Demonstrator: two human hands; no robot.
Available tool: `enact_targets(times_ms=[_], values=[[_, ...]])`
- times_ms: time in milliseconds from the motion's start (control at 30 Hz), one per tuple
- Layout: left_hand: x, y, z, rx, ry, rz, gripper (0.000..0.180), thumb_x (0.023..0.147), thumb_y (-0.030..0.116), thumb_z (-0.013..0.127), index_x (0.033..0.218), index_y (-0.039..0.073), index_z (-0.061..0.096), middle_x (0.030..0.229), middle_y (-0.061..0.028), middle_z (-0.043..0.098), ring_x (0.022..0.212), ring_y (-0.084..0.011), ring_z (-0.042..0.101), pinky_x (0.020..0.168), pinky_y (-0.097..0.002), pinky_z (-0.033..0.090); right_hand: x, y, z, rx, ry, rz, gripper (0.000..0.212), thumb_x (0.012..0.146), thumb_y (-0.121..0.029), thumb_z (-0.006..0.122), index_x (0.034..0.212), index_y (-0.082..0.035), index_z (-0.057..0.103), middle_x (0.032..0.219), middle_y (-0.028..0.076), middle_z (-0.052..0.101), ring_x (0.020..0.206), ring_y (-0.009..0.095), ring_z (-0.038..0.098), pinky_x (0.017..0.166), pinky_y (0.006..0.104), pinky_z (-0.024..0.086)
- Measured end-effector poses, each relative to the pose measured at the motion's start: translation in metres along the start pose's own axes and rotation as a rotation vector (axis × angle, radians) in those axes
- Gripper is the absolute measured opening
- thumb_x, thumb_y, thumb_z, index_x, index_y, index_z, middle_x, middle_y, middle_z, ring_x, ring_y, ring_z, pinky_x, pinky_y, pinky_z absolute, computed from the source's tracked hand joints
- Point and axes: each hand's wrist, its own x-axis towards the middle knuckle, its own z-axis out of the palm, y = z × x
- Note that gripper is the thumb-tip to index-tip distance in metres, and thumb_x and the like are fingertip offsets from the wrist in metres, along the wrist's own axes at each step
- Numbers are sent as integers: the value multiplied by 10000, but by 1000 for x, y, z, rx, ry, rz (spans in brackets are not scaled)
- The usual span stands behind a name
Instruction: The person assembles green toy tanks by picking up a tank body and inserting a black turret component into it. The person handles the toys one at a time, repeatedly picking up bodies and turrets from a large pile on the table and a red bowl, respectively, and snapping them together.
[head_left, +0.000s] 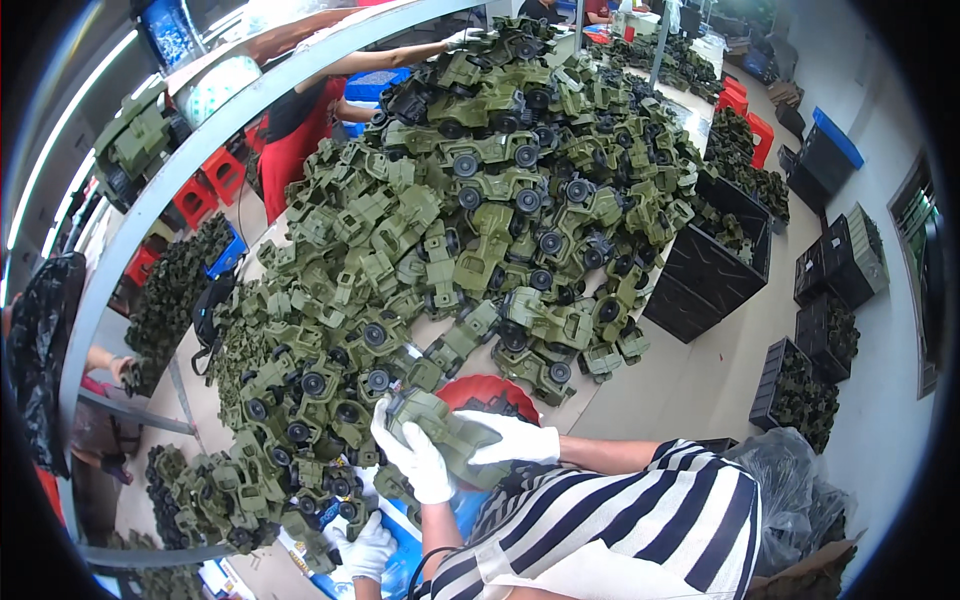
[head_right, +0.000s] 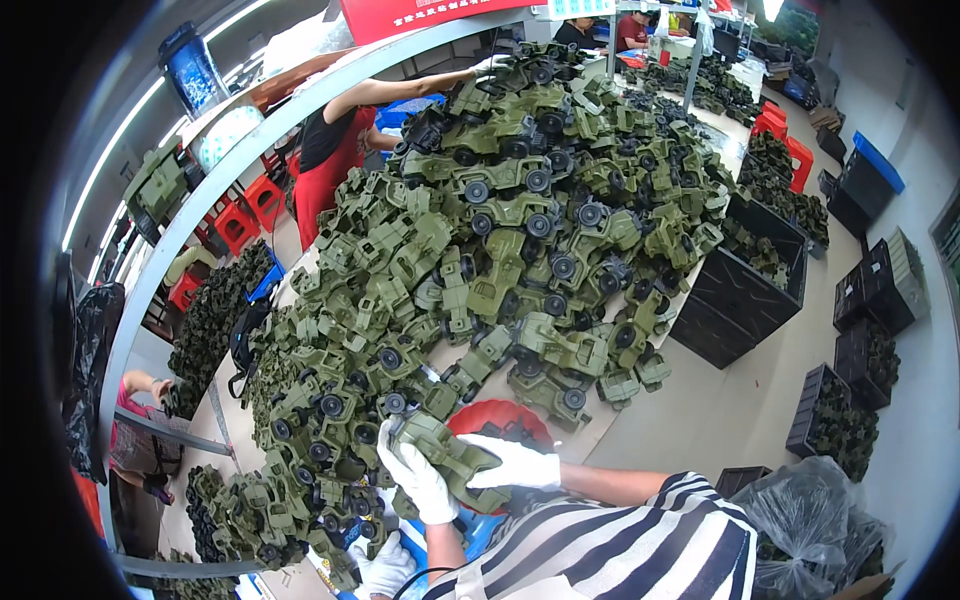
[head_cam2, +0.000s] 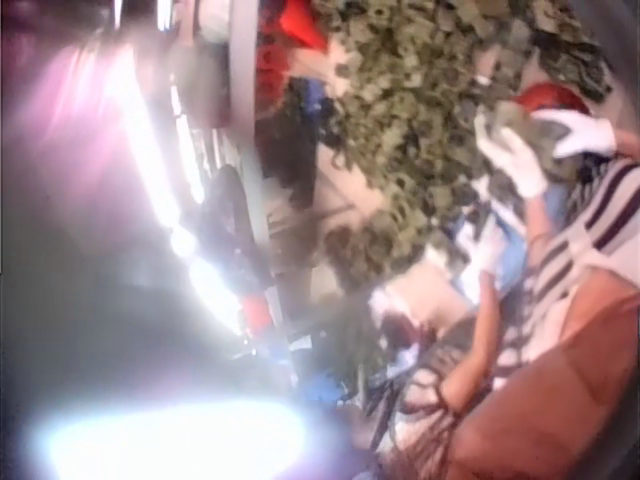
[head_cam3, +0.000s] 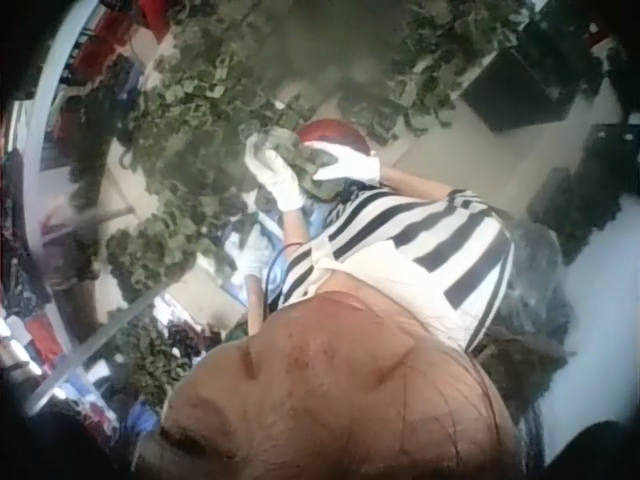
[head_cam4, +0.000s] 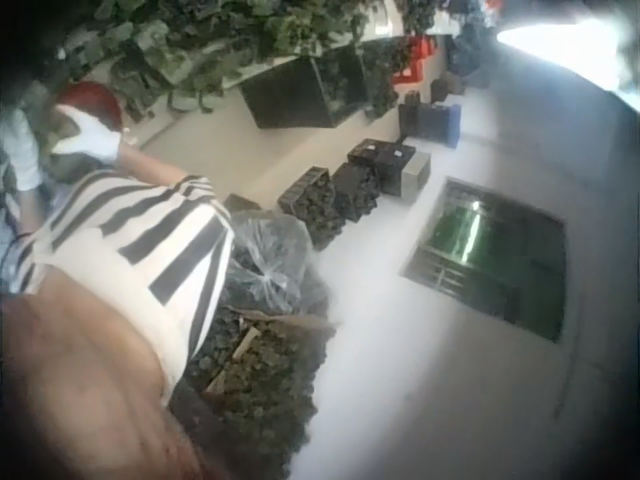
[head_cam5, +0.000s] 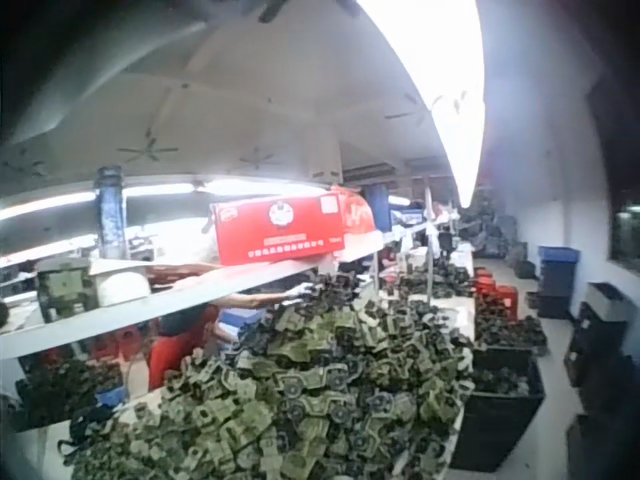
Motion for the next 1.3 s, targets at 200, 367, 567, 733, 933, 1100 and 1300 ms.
enact_targets(times_ms=[200,367,567,733,933,1100,1300], values=[[15,-2,-4,-150,-249,40,886,938,664,446,1458,-45,340,1466,-224,412,1370,-329,394,1148,-438,275,-5,-20,-21,-133,36,41,799,852,-342,748,1514,-119,360,1465,113,476,1325,225,476,1097,355,386],[8,-11,-27,-232,-163,-38,661,1028,504,377,1440,-12,395,1461,-191,431,1318,-304,465,1099,-439,362,-15,-45,-47,46,102,11,852,807,-356,793,1495,-73,377,1455,121,479,1308,221,477,1094,376,384],[-11,-58,-92,302,257,-287,391,999,227,561,1288,-37,555,1281,-201,583,1162,-300,568,1000,-403,441,-39,-83,-127,249,697,-237,770,819,-182,738,1481,-23,378,1410,85,513,1258,189,513,1076,344,399],[-66,-97,-187,811,453,-407,470,949,327,618,1237,-43,592,1215,-229,601,1106,-346,581,960,-425,455,13,-152,-219,308,646,-506,695,912,-245,666,1482,3,355,1404,108,520,1229,174,534,1032,316,443],[-79,-137,-195,1059,395,-438,632,933,439,630,1283,-80,543,1211,-277,588,1108,-399,568,980,-467,441,49,-144,-355,-938,1183,34,998,824,-725,540,1460,28,383,1490,240,411,1397,347,381,1148,398,301],[-114,-142,-187,1109,236,-315,787,764,619,728,1105,-79,598,1114,-305,631,1050,-467,578,950,-543,430,72,-124,-370,-1219,1289,35,759,893,-669,452,1237,-15,627,1285,225,600,1210,396,554,1028,446,427],[-132,-143,-196,1034,586,-456,851,820,489,736,1382,-78,438,1422,-318,414,1342,-470,359,1116,-519,305,34,-114,-311,-1436,1311,-458,357,911,-290,661,1117,0,692,1129,223,665,1032,349,630,944,425,479]])
